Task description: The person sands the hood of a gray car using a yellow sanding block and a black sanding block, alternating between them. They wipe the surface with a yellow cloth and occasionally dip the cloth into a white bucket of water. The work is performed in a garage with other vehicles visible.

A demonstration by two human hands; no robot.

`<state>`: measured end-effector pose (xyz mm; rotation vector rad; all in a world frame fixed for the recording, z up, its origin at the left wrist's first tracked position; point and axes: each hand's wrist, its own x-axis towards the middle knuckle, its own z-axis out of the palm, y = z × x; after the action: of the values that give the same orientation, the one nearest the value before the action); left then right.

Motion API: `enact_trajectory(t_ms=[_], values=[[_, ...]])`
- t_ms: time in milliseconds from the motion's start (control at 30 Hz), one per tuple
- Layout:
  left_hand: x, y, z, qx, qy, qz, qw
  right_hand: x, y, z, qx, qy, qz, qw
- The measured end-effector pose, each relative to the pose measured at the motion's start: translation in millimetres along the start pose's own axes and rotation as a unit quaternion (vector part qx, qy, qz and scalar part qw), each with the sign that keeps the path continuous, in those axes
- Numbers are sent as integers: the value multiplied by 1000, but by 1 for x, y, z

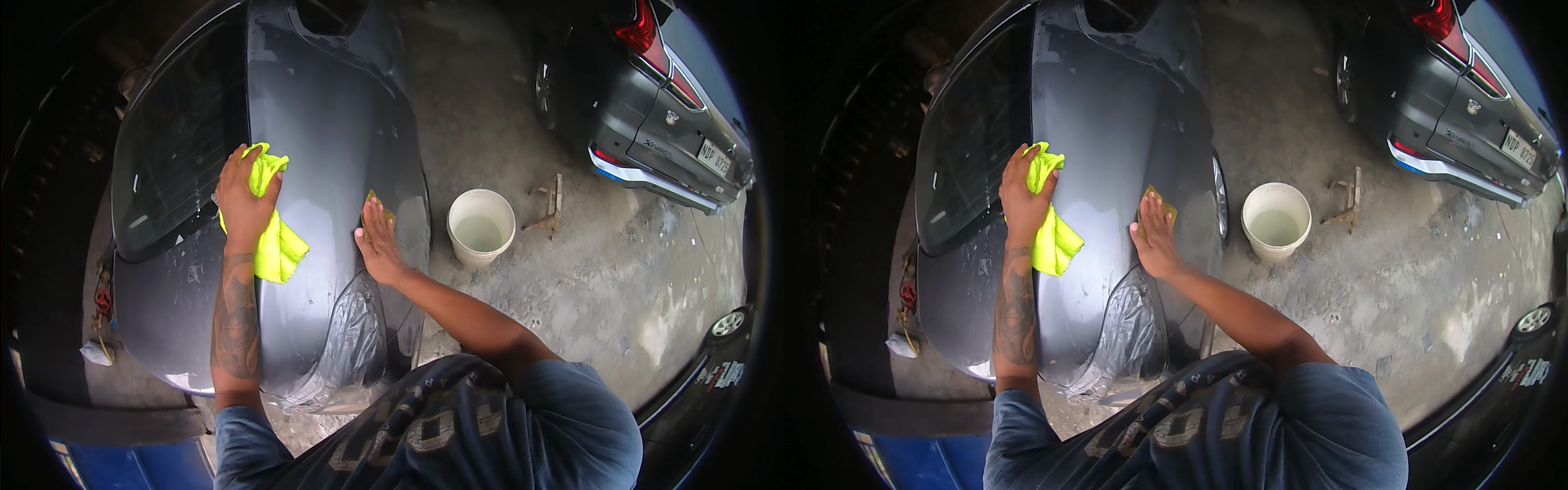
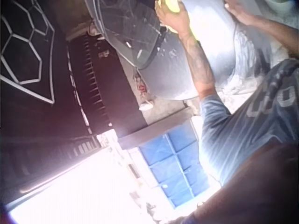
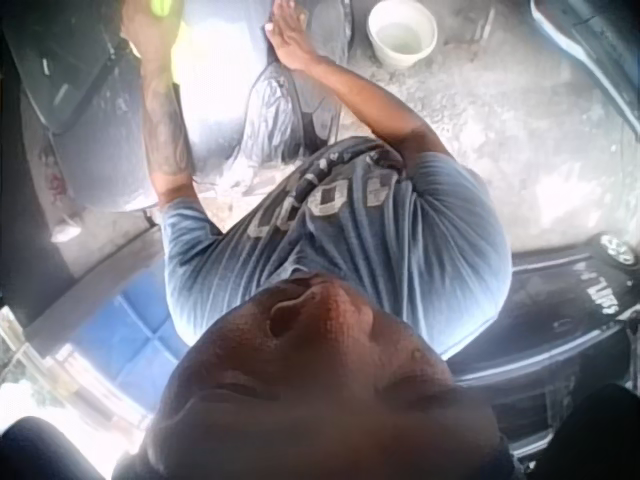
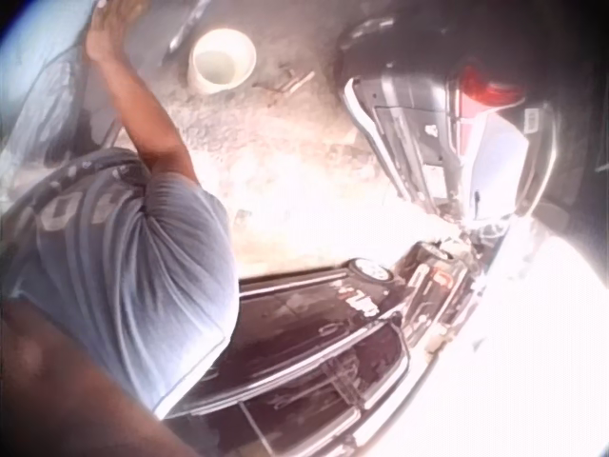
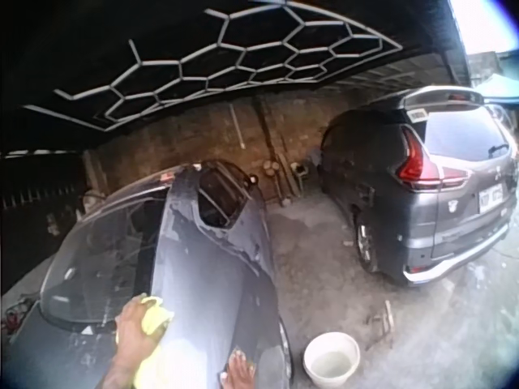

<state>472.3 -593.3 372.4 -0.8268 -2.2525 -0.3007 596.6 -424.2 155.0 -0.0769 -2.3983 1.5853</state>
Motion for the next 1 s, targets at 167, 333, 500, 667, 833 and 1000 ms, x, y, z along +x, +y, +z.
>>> enact_trajectory(t_ms=[167, 333, 500, 667, 833, 1000], values=[[1, -4, 3, -12, -5, -8, 1000, -26, 4, 3, 85, -37, -11, 996], [2, 0, 5, -19, -4, -18, 1000, -4, 8, -6, 40, -27, -9, 999], [0, -3, 6, -3, -5, -29, 1000, -43, -12, 4, 95, -49, -31, 994], [4, 3, 8, -24, -6, -29, 999, 9, 0, -10, 85, -6, -35, 996], [2, -3, 7, -14, -14, -40, 999, -25, -4, 9, 106, -3, -81, 991], [5, 0, 7, -17, -12, -29, 999, 1, -10, -6, 122, 4, -47, 991]])
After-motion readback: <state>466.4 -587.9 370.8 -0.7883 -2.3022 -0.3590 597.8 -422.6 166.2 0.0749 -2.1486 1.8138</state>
